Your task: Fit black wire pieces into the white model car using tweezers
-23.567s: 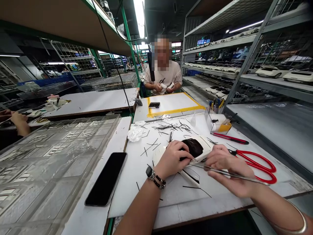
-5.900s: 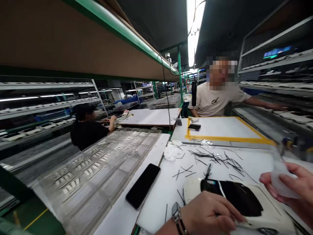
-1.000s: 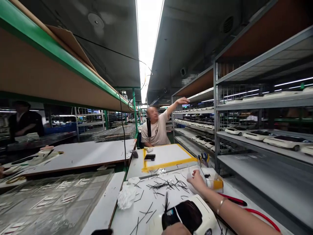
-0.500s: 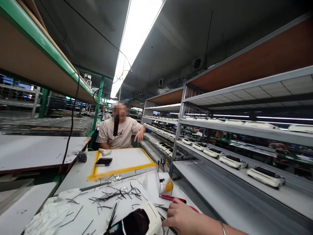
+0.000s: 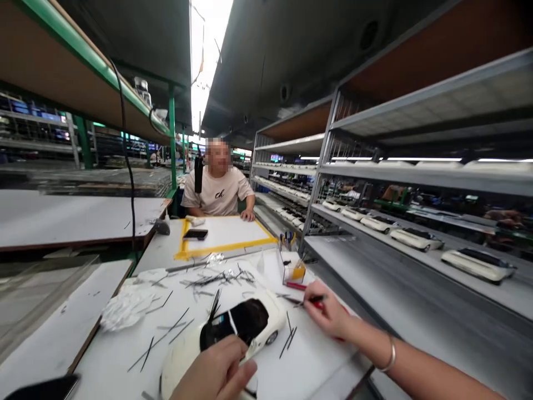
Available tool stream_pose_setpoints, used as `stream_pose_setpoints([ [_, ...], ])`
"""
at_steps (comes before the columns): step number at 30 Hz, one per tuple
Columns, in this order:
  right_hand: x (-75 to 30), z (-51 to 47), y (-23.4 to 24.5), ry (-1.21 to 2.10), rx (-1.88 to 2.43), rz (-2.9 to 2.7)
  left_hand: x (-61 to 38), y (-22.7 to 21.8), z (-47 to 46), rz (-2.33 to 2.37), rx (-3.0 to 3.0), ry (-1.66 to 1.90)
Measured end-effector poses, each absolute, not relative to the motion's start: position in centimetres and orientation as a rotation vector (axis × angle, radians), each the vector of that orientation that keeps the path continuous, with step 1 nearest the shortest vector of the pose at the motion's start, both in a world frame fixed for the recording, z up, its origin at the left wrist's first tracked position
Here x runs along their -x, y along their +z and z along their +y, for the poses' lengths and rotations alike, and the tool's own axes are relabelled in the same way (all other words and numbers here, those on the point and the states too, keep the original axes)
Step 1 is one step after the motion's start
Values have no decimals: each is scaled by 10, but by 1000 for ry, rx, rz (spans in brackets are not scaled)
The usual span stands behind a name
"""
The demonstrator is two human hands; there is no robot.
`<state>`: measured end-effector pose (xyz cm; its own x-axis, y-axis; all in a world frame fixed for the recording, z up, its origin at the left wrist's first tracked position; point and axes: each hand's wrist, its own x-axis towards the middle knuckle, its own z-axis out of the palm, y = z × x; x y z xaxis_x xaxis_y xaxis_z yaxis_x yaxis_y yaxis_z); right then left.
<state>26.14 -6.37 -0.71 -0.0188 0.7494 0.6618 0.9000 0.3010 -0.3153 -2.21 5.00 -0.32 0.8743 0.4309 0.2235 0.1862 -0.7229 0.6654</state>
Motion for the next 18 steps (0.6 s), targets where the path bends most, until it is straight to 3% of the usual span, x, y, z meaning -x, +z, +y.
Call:
stream_pose_setpoints([
  [6,-257,-89,-39,119,1546,-1365,27,6,42,439,-2397,492],
  [11,-220,-92,-44,321,1215,-693,26,8,45,439,-2307,478],
  [15,-170,-84,-44,658,1199,-668,27,7,46,453,-2206,482],
  [18,-150,-76,-49,735,1223,-673,27,6,46,456,-2166,481],
])
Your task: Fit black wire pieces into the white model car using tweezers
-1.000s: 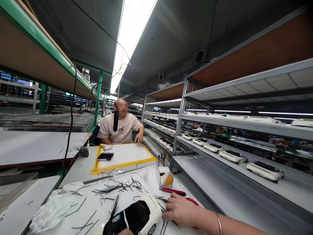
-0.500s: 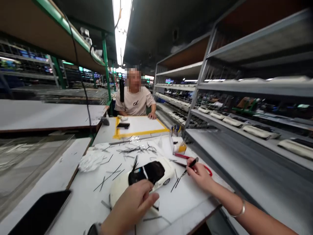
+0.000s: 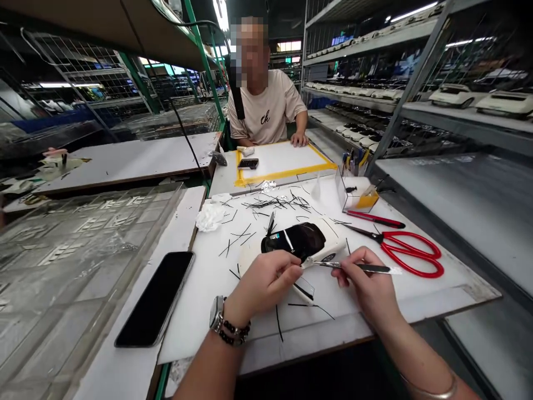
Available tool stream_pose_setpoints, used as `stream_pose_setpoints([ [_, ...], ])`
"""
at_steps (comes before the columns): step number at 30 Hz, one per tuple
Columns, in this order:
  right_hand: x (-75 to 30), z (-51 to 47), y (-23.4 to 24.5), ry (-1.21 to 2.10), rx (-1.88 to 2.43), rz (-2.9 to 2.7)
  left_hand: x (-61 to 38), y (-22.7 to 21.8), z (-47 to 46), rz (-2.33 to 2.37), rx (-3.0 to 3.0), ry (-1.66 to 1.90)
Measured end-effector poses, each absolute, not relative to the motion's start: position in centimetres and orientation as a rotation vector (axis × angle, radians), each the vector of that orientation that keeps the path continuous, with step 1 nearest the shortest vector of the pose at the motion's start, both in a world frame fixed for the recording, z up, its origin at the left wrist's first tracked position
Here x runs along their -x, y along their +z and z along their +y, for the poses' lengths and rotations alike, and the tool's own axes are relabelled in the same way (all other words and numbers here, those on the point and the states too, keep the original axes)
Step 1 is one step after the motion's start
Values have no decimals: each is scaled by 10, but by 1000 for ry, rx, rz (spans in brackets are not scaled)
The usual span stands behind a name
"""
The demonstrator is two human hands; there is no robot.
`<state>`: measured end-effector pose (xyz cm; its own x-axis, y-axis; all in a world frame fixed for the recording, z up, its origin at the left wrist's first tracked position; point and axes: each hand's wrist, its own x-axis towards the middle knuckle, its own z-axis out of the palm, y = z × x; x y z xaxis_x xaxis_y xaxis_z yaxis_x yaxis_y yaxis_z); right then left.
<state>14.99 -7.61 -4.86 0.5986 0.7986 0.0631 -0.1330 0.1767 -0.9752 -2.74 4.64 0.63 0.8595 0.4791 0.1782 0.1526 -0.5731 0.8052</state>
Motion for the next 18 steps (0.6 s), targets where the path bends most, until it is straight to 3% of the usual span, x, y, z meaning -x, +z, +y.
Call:
stream_pose_setpoints([
  [18,-139,-68,-50,728,1233,-691,27,6,46,474,-2183,446],
])
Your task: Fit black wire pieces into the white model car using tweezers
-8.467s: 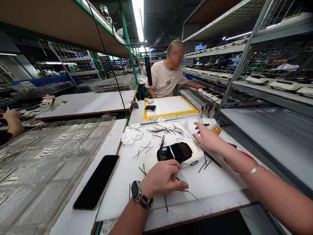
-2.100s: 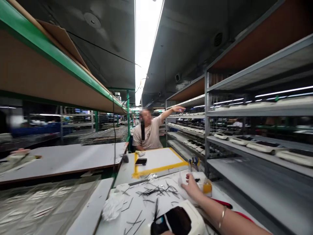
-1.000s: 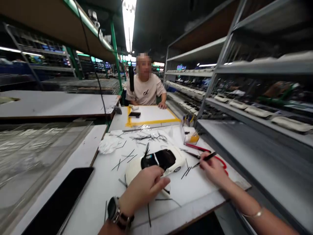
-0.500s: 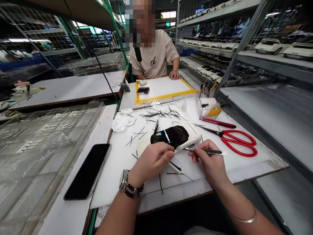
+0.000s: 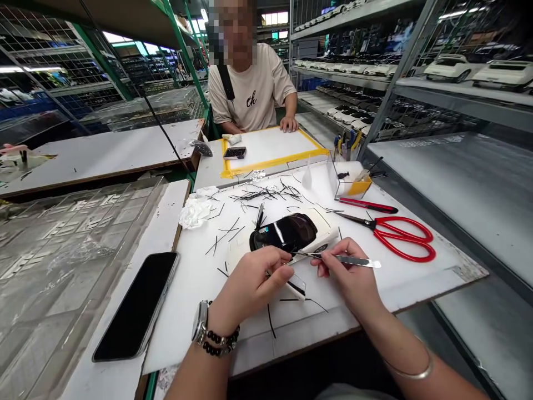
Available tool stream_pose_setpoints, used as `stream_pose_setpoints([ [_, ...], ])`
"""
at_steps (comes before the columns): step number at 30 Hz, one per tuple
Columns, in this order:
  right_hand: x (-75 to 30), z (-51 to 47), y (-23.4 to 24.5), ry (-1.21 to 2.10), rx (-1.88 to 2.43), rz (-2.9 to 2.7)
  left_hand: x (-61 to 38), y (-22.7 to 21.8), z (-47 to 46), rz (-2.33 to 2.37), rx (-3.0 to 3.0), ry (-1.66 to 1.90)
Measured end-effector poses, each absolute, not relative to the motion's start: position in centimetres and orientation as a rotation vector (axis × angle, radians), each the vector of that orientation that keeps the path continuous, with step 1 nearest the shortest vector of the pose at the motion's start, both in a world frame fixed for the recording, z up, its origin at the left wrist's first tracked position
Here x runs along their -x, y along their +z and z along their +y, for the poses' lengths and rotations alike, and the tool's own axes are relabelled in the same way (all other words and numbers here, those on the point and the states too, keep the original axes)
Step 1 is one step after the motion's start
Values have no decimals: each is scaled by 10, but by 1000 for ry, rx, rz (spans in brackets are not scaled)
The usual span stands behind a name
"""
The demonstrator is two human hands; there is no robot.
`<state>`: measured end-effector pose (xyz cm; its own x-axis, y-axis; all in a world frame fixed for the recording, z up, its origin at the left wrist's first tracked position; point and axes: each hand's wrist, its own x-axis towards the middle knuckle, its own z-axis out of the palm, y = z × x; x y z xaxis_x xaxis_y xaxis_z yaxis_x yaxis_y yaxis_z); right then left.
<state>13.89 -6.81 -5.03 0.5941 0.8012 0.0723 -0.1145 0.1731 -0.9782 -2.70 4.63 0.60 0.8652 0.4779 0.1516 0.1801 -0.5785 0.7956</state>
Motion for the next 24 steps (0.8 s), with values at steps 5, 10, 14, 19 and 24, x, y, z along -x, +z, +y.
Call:
stream_pose_setpoints([
  [5,-138,-68,-48,718,1222,-691,27,5,46,474,-2193,447],
  [10,-139,-70,-48,729,1231,-725,27,6,46,471,-2207,440],
  [14,-140,-72,-50,697,1273,-755,28,8,46,461,-2259,508],
  [19,-139,-75,-54,647,1353,-846,29,13,45,539,-2533,615],
  [24,-140,-77,-60,656,1376,-894,27,13,43,558,-2736,460],
])
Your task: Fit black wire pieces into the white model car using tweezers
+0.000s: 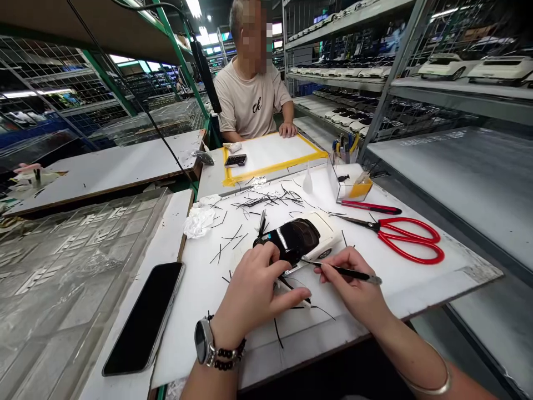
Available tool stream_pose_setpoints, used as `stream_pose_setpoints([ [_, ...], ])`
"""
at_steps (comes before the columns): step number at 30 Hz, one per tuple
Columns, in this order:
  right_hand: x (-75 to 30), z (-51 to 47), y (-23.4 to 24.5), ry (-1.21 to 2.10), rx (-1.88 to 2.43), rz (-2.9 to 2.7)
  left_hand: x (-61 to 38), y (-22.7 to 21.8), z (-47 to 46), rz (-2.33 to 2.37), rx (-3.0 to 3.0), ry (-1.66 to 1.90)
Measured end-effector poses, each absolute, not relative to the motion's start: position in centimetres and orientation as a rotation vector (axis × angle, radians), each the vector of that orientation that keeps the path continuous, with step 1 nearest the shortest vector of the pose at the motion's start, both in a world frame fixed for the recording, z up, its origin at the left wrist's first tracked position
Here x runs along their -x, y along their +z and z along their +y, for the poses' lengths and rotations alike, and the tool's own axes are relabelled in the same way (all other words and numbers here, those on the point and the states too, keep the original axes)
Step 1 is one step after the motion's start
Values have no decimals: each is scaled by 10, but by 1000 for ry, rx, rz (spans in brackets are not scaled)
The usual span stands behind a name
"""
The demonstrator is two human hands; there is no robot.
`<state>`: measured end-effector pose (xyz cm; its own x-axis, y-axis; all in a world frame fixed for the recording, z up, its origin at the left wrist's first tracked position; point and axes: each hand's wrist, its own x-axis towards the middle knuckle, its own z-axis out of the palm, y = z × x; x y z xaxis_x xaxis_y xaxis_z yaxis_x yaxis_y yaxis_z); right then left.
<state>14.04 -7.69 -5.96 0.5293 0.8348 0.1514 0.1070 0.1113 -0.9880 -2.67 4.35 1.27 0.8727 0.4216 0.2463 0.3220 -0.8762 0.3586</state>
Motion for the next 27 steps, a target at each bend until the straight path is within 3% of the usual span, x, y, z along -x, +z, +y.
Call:
stream_pose_setpoints([
  [27,-138,-77,-54,682,1336,-854,24,9,44,584,-2751,434],
])
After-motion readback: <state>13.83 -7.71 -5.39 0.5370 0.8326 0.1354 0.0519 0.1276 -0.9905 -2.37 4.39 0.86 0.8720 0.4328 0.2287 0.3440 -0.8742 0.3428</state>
